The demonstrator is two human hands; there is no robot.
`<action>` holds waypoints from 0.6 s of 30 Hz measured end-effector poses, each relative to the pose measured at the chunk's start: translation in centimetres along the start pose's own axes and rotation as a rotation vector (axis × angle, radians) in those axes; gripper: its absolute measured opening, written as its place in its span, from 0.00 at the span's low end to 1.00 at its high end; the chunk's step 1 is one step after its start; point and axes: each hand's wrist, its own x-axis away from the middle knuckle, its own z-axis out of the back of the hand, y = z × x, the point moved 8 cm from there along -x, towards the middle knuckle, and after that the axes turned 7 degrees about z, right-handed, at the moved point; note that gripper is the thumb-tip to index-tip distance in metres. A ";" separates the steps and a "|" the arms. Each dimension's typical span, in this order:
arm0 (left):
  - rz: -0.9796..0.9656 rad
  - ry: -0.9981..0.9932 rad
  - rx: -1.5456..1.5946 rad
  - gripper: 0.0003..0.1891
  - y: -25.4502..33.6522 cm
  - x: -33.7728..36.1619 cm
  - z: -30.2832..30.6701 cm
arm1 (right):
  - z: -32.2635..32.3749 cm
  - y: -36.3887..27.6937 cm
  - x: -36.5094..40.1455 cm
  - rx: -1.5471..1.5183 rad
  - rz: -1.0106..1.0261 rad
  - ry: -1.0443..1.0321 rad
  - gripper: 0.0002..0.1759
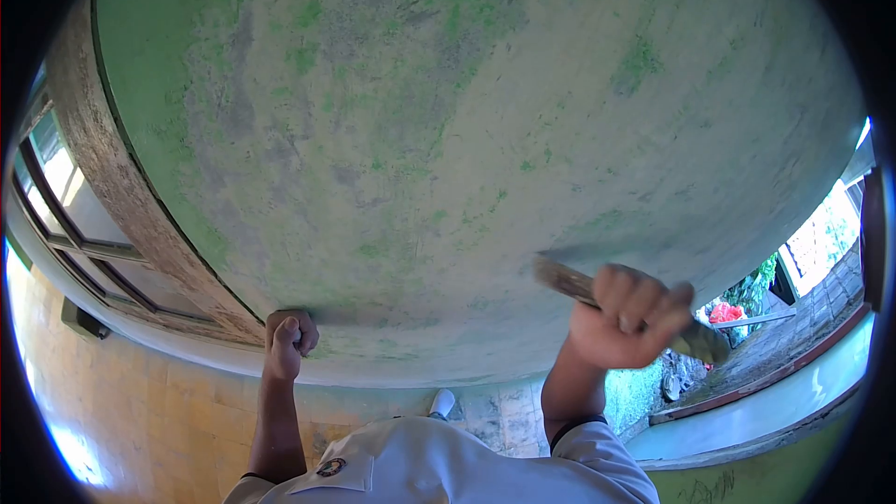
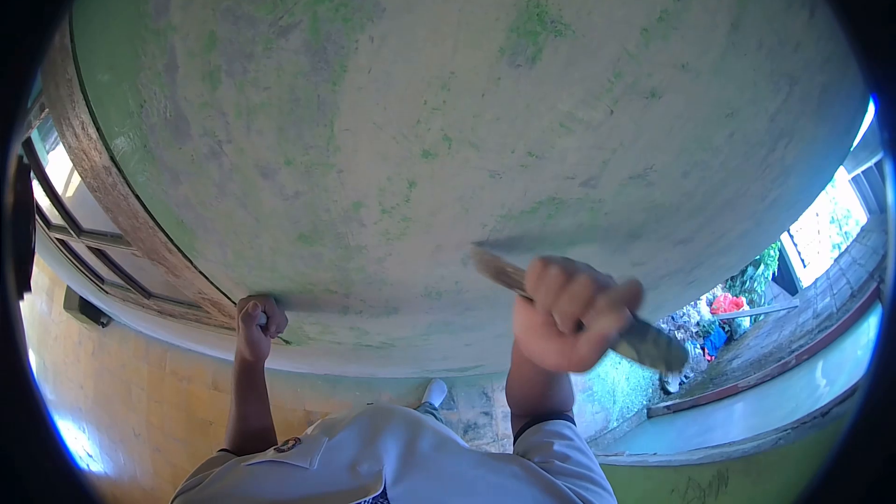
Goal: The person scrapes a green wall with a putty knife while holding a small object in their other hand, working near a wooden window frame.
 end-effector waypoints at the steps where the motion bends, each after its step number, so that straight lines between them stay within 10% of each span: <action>1: -0.002 -0.001 -0.004 0.31 0.0 0.0 0.0 | -0.1 -1.4 -0.4 0.034 0.081 -0.068 0.15; 18: -0.008 0.005 -0.036 0.31 0.0 0.0 0.0 | -0.5 -0.8 -1.4 0.045 0.119 -0.069 0.16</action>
